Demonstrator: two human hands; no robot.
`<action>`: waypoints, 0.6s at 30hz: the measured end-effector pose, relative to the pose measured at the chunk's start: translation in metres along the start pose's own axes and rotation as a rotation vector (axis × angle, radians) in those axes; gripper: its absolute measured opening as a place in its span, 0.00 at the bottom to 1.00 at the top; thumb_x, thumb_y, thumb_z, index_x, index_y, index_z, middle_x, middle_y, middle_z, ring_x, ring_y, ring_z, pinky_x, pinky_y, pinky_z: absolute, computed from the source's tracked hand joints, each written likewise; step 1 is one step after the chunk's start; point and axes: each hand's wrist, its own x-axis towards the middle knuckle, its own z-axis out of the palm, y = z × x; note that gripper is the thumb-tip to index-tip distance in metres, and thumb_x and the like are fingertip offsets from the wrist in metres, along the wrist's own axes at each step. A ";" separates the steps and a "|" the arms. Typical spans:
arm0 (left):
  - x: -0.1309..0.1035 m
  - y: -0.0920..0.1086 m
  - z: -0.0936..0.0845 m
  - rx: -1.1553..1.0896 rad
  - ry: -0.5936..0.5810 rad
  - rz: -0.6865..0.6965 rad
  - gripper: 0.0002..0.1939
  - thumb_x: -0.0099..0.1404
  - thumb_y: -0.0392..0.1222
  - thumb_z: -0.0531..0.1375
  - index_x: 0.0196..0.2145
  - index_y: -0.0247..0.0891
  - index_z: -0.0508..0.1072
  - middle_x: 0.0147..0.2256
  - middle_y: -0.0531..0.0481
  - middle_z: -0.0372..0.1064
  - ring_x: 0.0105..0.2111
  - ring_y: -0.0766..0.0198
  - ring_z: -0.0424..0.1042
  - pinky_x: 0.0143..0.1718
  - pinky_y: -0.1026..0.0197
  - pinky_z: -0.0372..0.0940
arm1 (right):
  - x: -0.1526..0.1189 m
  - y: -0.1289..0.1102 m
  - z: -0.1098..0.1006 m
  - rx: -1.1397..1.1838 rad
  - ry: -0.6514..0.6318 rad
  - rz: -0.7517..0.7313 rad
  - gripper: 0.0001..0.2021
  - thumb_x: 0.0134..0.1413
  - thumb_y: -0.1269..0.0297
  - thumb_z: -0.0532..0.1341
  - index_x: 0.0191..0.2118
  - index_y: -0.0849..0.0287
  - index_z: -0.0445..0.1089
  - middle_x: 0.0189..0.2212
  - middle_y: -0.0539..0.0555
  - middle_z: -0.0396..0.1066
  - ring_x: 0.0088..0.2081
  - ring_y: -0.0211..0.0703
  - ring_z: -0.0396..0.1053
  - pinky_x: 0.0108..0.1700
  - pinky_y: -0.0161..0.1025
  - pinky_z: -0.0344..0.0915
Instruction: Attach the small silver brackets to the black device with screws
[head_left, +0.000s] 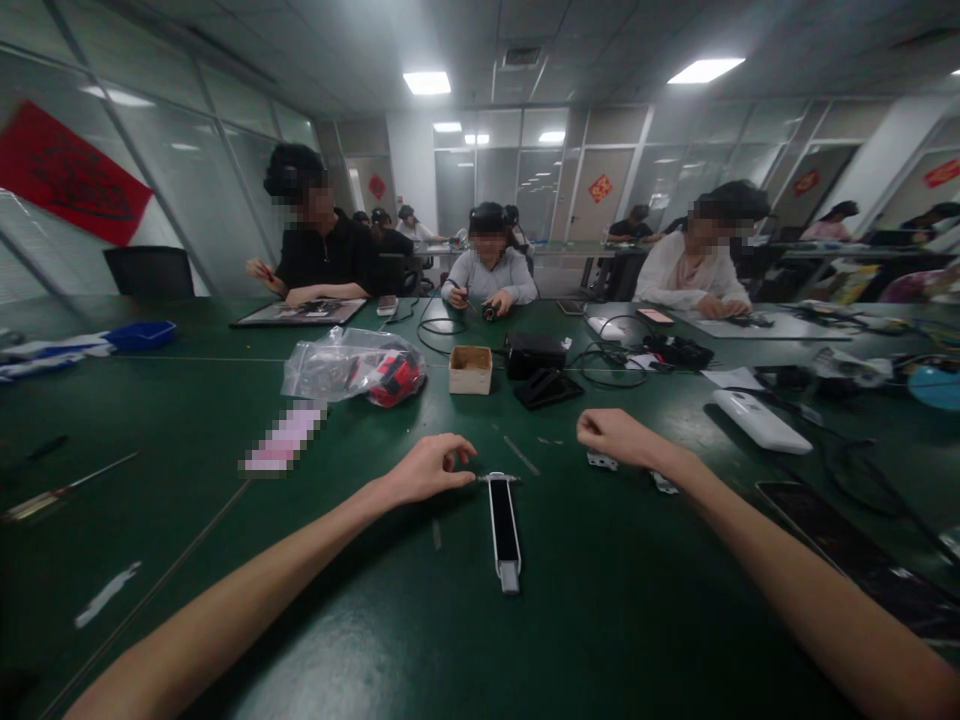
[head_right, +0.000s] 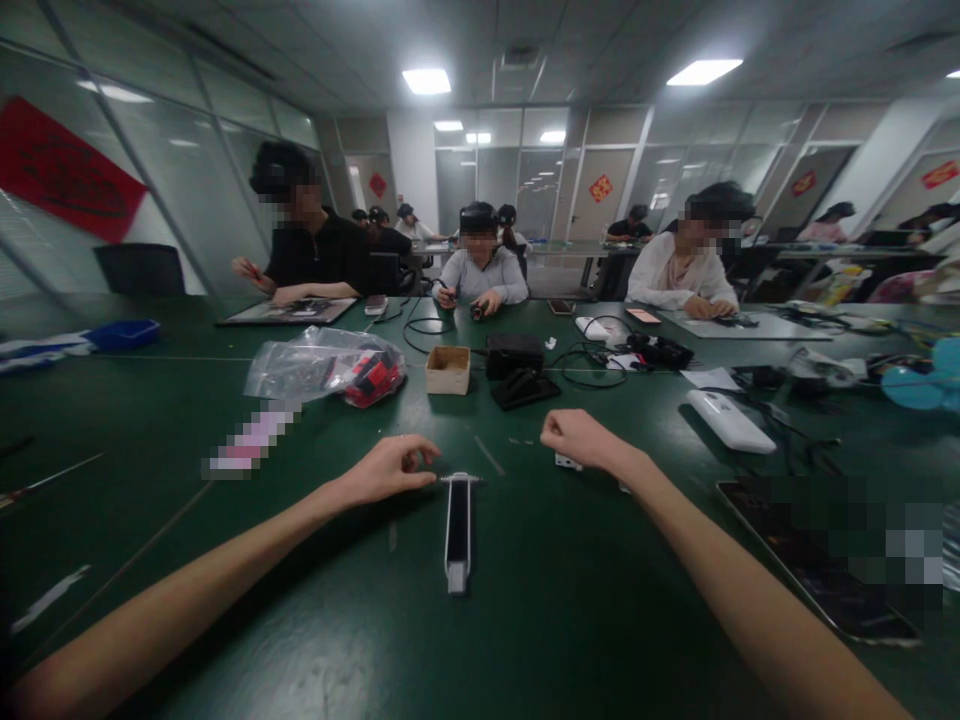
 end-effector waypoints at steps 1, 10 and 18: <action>-0.001 0.006 -0.003 -0.015 0.036 -0.004 0.15 0.57 0.45 0.62 0.41 0.36 0.71 0.33 0.51 0.68 0.27 0.67 0.66 0.29 0.66 0.61 | -0.004 -0.017 0.001 0.166 0.011 -0.085 0.10 0.54 0.63 0.53 0.34 0.62 0.69 0.31 0.54 0.71 0.31 0.40 0.66 0.33 0.33 0.59; -0.022 0.052 0.003 -0.099 0.227 0.244 0.09 0.60 0.43 0.61 0.37 0.36 0.73 0.29 0.53 0.67 0.25 0.70 0.64 0.28 0.68 0.60 | -0.035 -0.116 0.033 1.262 -0.259 -0.152 0.15 0.49 0.53 0.61 0.30 0.62 0.65 0.23 0.46 0.57 0.23 0.32 0.52 0.26 0.32 0.49; -0.020 0.048 0.007 -0.045 0.248 0.281 0.08 0.62 0.42 0.60 0.36 0.35 0.74 0.30 0.51 0.67 0.24 0.71 0.63 0.26 0.68 0.60 | -0.038 -0.124 0.043 1.538 -0.313 -0.043 0.13 0.45 0.57 0.65 0.27 0.62 0.66 0.21 0.46 0.57 0.23 0.31 0.51 0.25 0.33 0.44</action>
